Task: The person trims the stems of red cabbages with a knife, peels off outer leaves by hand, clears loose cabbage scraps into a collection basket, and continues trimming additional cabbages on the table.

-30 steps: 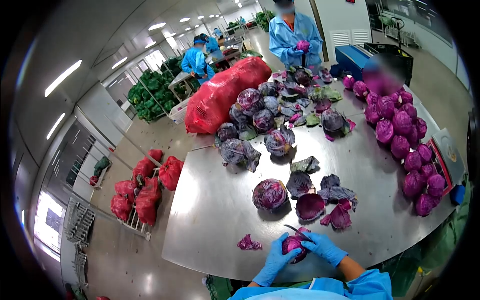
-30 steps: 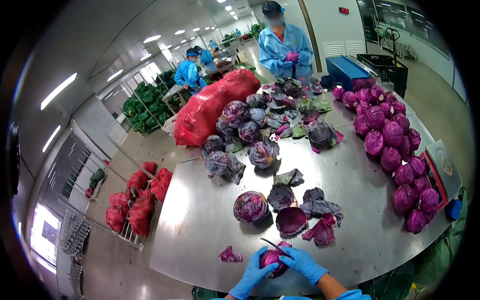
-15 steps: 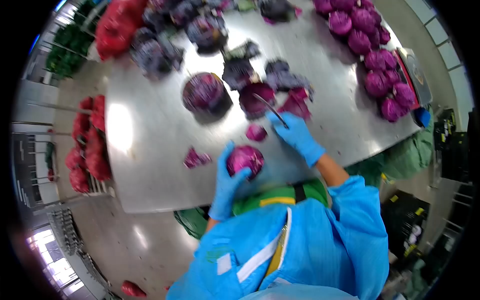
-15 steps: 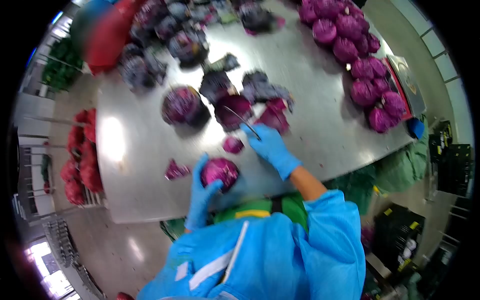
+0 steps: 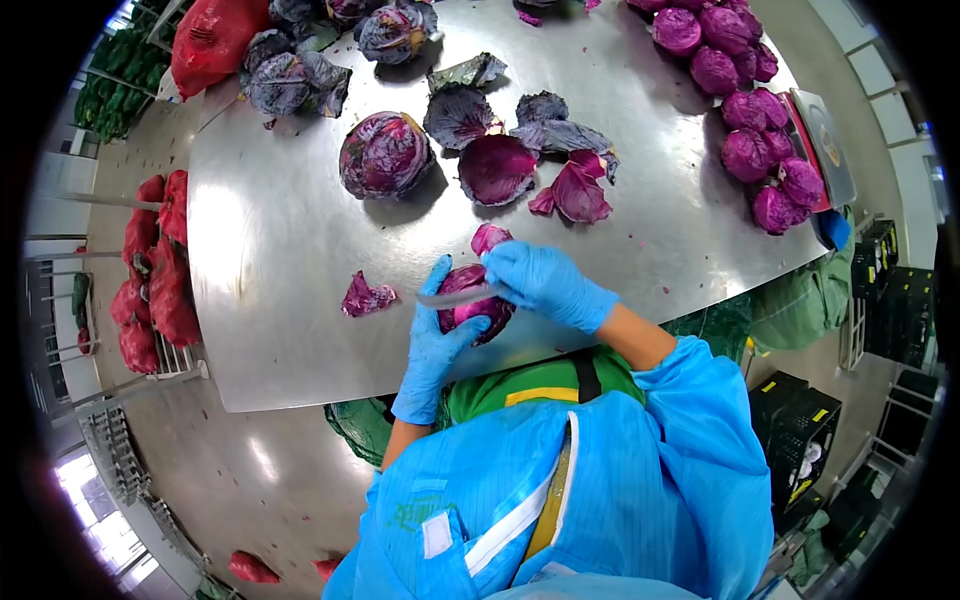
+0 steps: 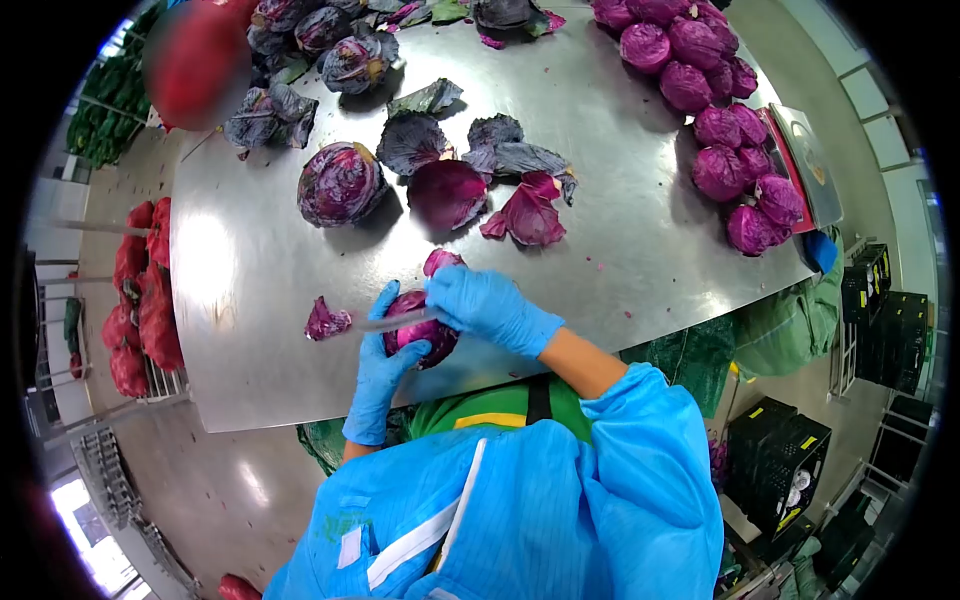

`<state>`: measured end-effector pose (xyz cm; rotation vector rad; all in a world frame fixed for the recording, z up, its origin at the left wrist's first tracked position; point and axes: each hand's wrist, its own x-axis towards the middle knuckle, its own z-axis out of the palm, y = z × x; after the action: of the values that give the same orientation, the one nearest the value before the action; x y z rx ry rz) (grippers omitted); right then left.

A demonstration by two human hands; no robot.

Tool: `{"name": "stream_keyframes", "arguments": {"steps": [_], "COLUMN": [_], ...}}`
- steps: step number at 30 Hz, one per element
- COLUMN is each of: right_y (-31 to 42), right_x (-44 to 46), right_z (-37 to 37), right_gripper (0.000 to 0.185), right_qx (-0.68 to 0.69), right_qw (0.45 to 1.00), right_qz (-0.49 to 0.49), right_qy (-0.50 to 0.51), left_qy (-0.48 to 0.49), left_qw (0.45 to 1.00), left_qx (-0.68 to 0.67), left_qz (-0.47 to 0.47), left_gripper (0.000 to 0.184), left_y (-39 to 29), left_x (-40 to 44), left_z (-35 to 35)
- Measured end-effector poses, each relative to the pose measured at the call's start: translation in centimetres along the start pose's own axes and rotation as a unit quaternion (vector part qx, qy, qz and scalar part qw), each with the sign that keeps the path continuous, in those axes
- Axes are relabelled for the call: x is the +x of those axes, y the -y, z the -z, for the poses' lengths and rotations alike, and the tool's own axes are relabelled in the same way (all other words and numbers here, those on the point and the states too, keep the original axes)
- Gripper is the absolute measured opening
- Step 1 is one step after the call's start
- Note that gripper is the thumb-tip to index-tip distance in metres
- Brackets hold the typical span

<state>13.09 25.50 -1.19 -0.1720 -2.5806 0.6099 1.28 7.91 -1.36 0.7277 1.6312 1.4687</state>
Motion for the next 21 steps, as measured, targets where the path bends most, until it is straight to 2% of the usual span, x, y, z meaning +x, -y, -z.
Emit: {"name": "stream_keyframes", "arguments": {"steps": [2, 4, 5, 8, 9, 10, 12, 15, 18, 21], "right_y": [-2.1, -5.9, -6.5, -2.7, -1.7, -0.3, 2.2, 1.1, 0.3, -0.2], "right_x": [1.3, 1.5, 1.3, -0.4, -1.6, -1.9, -1.6, -1.8, -1.6, -2.0], "right_z": [-0.4, -0.1, 0.4, 2.6, 2.4, 2.5, 2.6, 1.5, 2.3, 1.8], "right_gripper": [0.016, 0.018, 0.027, 0.045, 0.063, 0.063, 0.062, 0.064, 0.065, 0.062], "right_qx": [-0.074, -0.155, -0.107, 0.142, 0.223, 0.244, 0.285, 0.333, 0.396, 0.303], "right_qw": [0.995, 0.981, 0.968, 0.952, 0.925, 0.919, 0.901, 0.879, 0.835, 0.903], "right_qz": [0.012, -0.072, -0.202, -0.248, -0.306, -0.306, -0.308, -0.327, -0.358, -0.273], "right_qy": [-0.063, -0.088, -0.107, -0.112, 0.014, 0.048, 0.114, 0.097, 0.133, 0.137], "left_qy": [0.029, 0.004, -0.019, -0.103, -0.110, -0.117, -0.103, -0.094, -0.086, -0.080], "left_qw": [0.994, 0.999, 0.999, 0.993, 0.991, 0.988, 0.993, 0.994, 0.991, 0.985], "left_qx": [0.098, 0.042, 0.018, -0.053, -0.072, -0.091, -0.031, 0.041, 0.100, 0.143], "left_qz": [-0.043, -0.026, -0.021, -0.009, -0.026, -0.041, -0.058, -0.042, -0.031, -0.050], "left_gripper": [0.097, 0.100, 0.100, 0.099, 0.100, 0.100, 0.101, 0.102, 0.103, 0.101], "left_y": [0.1, 0.1, 0.4, 0.6, 1.3, 1.7, 1.6, 0.9, 0.8, 0.9], "left_x": [-0.2, -0.9, -1.2, -2.0, -1.8, -1.6, -1.2, -0.3, -0.1, 0.1], "left_z": [0.1, -0.1, -0.1, -0.6, -0.9, -1.2, -1.4, -1.9, -1.9, -2.2]}}
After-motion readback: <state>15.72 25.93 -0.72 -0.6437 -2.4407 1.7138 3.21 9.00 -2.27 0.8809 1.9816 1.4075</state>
